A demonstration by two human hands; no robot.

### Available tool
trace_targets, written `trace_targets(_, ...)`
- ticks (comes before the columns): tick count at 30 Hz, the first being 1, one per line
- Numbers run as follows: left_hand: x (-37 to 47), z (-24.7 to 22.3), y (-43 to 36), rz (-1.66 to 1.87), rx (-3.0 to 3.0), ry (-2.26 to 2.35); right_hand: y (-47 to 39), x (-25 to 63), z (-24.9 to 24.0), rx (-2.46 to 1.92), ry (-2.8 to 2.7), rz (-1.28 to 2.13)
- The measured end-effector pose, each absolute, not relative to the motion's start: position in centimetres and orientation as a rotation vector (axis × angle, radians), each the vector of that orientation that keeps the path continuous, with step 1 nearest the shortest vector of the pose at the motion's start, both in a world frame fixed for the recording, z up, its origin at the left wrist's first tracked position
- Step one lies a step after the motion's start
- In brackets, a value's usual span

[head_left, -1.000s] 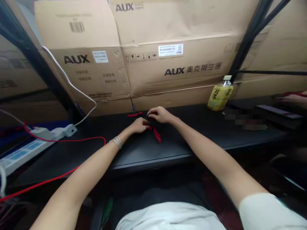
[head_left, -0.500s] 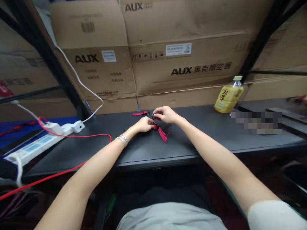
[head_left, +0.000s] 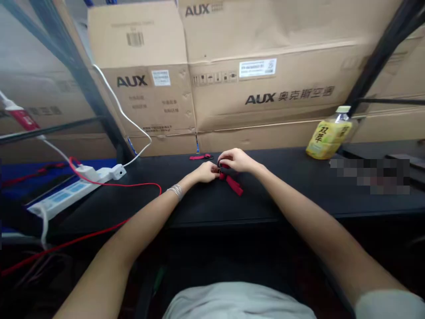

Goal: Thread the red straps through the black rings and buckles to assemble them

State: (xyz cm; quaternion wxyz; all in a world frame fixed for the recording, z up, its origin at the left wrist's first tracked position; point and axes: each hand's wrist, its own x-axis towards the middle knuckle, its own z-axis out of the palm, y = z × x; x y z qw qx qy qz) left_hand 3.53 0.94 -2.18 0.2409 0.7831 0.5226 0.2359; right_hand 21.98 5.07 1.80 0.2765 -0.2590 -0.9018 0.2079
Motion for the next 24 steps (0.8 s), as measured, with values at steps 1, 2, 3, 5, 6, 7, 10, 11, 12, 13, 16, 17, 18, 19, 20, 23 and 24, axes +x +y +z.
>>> trace_targets(1, 3.55, -2.10, 0.87, 0.638, 2.155, 1.411, 5.14, 21.98, 1.80, -0.683, -2.398, 0.553)
trace_targets(2, 3.58, -2.00, 0.79, 0.631, 2.168, 1.405, 5.20, 21.99, 1.80, -0.666, -2.370, 0.551)
trace_targets(3, 3.62, -1.90, 0.71, 0.630, 2.178, 1.403, 5.24, 22.01, 1.82, -0.648, -2.339, 0.556)
trace_targets(5, 3.68, -1.75, 0.58, 0.631, 2.182, 1.404, 5.23, 22.05, 1.88, -0.626, -2.293, 0.569)
trace_targets(6, 3.68, -1.72, 0.56, 0.631, 2.176, 1.413, 5.18, 22.07, 1.91, -0.628, -2.295, 0.572)
trace_targets(7, 3.67, -1.72, 0.57, 0.633, 2.168, 1.432, 5.11, 22.07, 1.93, -0.640, -2.327, 0.570)
trace_targets(10, 3.57, -1.87, 0.75, 0.646, 2.143, 1.486, 4.82, 22.03, 1.90, -0.698, -2.548, 0.544)
trace_targets(11, 3.53, -1.94, 0.81, 0.642, 2.137, 1.493, 4.74, 22.00, 1.87, -0.712, -2.618, 0.530)
trace_targets(12, 3.50, -1.99, 0.86, 0.637, 2.134, 1.494, 4.67, 21.97, 1.84, -0.721, -2.662, 0.509)
trace_targets(13, 3.48, -2.04, 0.90, 0.635, 2.133, 1.489, 4.64, 21.96, 1.82, -0.728, -2.675, 0.489)
trace_targets(16, 3.47, -2.07, 0.92, 0.631, 2.138, 1.485, 4.68, 21.98, 1.83, -0.731, -2.627, 0.449)
trace_targets(17, 3.48, -2.05, 0.91, 0.627, 2.145, 1.482, 4.73, 22.01, 1.87, -0.726, -2.594, 0.450)
trace_targets(18, 3.50, -2.03, 0.88, 0.617, 2.155, 1.469, 4.79, 22.05, 1.93, -0.723, -2.549, 0.461)
trace_targets(19, 3.51, -1.99, 0.85, 0.601, 2.167, 1.453, 4.85, 22.09, 2.00, -0.723, -2.495, 0.474)
trace_targets(20, 3.54, -1.96, 0.80, 0.586, 2.177, 1.438, 4.90, 22.14, 2.08, -0.721, -2.438, 0.488)
trace_targets(23, 3.63, -1.82, 0.62, 0.582, 2.194, 1.416, 4.94, 22.28, 2.31, -0.722, -2.319, 0.525)
trace_targets(24, 3.66, -1.78, 0.57, 0.582, 2.193, 1.423, 4.91, 22.32, 2.35, -0.732, -2.345, 0.531)
